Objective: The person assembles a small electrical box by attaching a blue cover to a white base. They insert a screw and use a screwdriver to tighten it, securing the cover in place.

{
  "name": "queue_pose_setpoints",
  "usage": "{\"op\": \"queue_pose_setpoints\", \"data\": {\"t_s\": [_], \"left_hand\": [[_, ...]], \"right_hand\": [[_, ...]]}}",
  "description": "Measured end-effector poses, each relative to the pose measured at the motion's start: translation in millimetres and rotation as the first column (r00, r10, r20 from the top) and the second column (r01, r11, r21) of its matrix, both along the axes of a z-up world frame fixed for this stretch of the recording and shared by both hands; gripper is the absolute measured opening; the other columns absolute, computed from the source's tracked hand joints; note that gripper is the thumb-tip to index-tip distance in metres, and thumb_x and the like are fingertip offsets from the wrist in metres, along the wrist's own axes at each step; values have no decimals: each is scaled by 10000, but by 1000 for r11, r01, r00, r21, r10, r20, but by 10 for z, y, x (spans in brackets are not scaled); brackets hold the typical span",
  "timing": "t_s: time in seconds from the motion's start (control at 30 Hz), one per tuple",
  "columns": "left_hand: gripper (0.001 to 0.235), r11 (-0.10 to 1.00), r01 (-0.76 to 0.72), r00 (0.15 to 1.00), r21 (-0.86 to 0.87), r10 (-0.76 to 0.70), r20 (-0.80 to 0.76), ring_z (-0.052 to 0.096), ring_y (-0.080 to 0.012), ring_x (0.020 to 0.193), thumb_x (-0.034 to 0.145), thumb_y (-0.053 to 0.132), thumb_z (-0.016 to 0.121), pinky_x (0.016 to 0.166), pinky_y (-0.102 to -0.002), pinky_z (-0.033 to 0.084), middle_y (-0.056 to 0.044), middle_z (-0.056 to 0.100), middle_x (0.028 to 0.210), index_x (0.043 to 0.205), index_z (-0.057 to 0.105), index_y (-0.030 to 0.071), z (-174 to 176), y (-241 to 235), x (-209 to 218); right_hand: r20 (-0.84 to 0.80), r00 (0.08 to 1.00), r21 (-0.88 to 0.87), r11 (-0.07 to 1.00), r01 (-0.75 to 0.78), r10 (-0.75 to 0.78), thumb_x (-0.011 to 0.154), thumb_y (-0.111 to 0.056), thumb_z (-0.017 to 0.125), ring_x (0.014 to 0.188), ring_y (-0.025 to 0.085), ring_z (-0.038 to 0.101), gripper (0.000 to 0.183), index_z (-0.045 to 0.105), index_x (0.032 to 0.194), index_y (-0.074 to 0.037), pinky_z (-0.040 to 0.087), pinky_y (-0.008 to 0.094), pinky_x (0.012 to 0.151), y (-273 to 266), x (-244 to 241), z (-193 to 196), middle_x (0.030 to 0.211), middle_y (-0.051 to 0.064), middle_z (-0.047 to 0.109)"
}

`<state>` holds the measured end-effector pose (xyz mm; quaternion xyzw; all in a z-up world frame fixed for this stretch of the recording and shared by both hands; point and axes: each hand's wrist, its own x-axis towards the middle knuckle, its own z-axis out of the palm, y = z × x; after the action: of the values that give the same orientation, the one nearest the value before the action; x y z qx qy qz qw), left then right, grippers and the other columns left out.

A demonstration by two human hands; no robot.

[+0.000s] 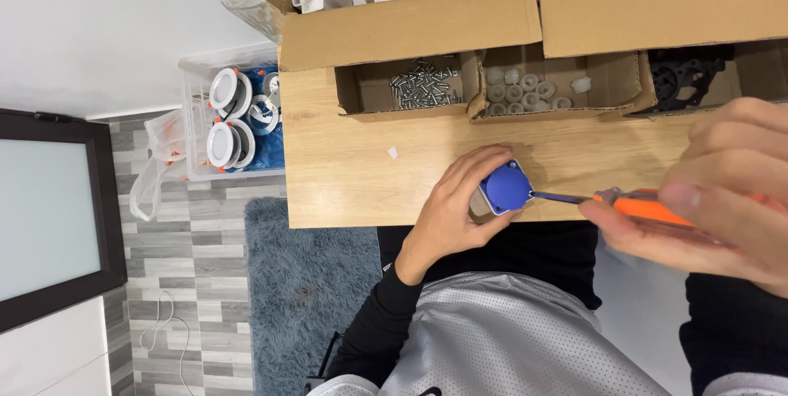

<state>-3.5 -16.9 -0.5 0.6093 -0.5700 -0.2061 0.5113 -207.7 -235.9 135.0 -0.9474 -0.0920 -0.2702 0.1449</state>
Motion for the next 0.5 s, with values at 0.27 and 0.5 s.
{"op": "queue_pose_setpoints", "data": {"t_s": [0.27,0.5], "left_hand": [[637,1000,3,1000,2,-3,-3,625,-366,1485,1007,268,821,1301,-488,507,-175,616,1561,1532,524,65,-19,3,0],[635,1000,2,1000,-1,-2,-1,628,-368,1482,1006,263,828,1304,-493,507,-179,616,1559,1528,527,63,-9,0,4]], "right_hand": [[-108,994,195,981,-13,35,932,-238,929,1272,287,784,683,519,1478,-237,684,397,1076,12,-72,-112,1498,225,643],[-479,859,797,500,339,182,862,-335,707,1290,160,875,431,908,1151,-86,711,324,1027,-21,-162,-91,1282,65,942]]}}
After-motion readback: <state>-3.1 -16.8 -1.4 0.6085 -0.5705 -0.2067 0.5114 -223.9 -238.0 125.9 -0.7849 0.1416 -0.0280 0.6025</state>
